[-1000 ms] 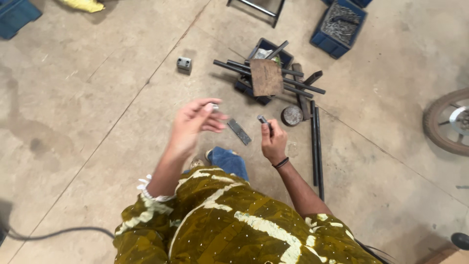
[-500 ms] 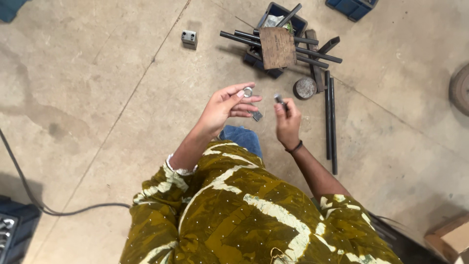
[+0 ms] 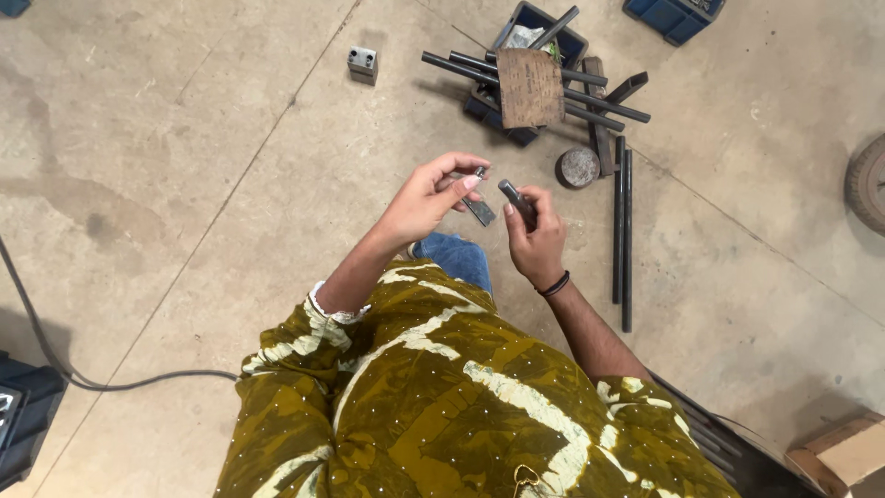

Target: The person repeatedly picks up small cylindrical metal parts, wipes them with a red cloth, and places them into a green bin. The person also opens a machine door and briefly touches the interior before resuming the wiping and sorting cycle.

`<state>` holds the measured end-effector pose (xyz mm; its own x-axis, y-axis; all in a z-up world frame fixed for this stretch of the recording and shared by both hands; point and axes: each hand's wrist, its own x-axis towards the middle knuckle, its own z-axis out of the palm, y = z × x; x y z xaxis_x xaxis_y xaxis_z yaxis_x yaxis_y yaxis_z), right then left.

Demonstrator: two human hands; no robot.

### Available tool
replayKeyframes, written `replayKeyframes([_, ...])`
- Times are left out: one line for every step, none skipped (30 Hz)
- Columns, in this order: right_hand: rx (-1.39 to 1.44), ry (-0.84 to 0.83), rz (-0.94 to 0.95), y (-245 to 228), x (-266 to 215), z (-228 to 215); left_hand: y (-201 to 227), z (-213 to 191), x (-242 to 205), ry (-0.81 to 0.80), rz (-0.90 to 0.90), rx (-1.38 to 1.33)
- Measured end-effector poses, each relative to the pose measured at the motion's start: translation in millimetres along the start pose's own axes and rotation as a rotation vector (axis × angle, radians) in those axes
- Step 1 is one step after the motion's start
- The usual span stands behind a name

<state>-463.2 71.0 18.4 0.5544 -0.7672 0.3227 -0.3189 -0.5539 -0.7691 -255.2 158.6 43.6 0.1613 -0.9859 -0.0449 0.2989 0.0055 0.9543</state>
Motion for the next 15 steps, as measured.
replayKeyframes([0.018, 0.014, -0.025, -1.9, 1.0, -1.9, -1.1, 1.0, -1.0, 0.011, 0.018, 0.052])
replayKeyframes([0.035, 0.027, -0.051, -4.0, 1.2, -3.3, -1.2, 2.1, -1.7, 0.024, 0.04, 0.083])
replayKeyframes([0.029, 0.024, -0.07, -5.7, 1.3, -4.6, 0.2, 2.9, -2.1, 0.038, 0.064, 0.115])
replayKeyframes([0.022, 0.021, -0.089, -7.2, 1.1, -6.0, 2.5, 4.3, -3.2, 0.052, 0.088, 0.147])
replayKeyframes([0.017, 0.017, -0.11, -8.1, 1.8, -6.8, 5.8, 5.3, -4.0, 0.058, 0.118, 0.253])
replayKeyframes([-0.001, 0.028, -0.166, -8.5, 3.0, -7.4, 9.7, 5.9, -6.2, 0.064, 0.146, 0.358])
replayKeyframes([-0.019, 0.036, -0.218, -9.1, 2.4, -7.9, 13.4, 7.1, -10.0, 0.07, 0.17, 0.463])
replayKeyframes([-0.036, 0.044, -0.27, -9.7, 1.7, -8.0, 17.1, 8.7, -11.9, 0.06, 0.178, 0.483])
replayKeyframes([-0.037, 0.038, -0.287, -10.2, 1.6, -7.8, 21.1, 9.5, -12.8, 0.047, 0.189, 0.504])
replayKeyframes([-0.038, 0.031, -0.304, -10.6, 1.8, -7.6, 24.9, 10.2, -13.5, 0.034, 0.199, 0.526])
replayKeyframes([-0.041, 0.026, -0.32, -10.7, 1.6, -8.0, 27.9, 11.2, -13.9, 0.032, 0.2, 0.546])
replayKeyframes([-0.042, 0.025, -0.325, -10.9, 1.4, -8.2, 30.3, 11.6, -14.8, 0.031, 0.202, 0.567])
replayKeyframes([-0.044, 0.023, -0.332, -11.2, 1.7, -8.1, 32.2, 11.5, -15.3, 0.03, 0.205, 0.587])
replayKeyframes([-0.046, 0.02, -0.339, -11.6, 1.8, -7.7, 33.7, 10.8, -15.6, 0.027, 0.21, 0.611])
replayKeyframes([-0.045, 0.018, -0.337, -12.0, 1.7, -7.0, 34.6, 9.9, -16.4, 0.025, 0.215, 0.635])
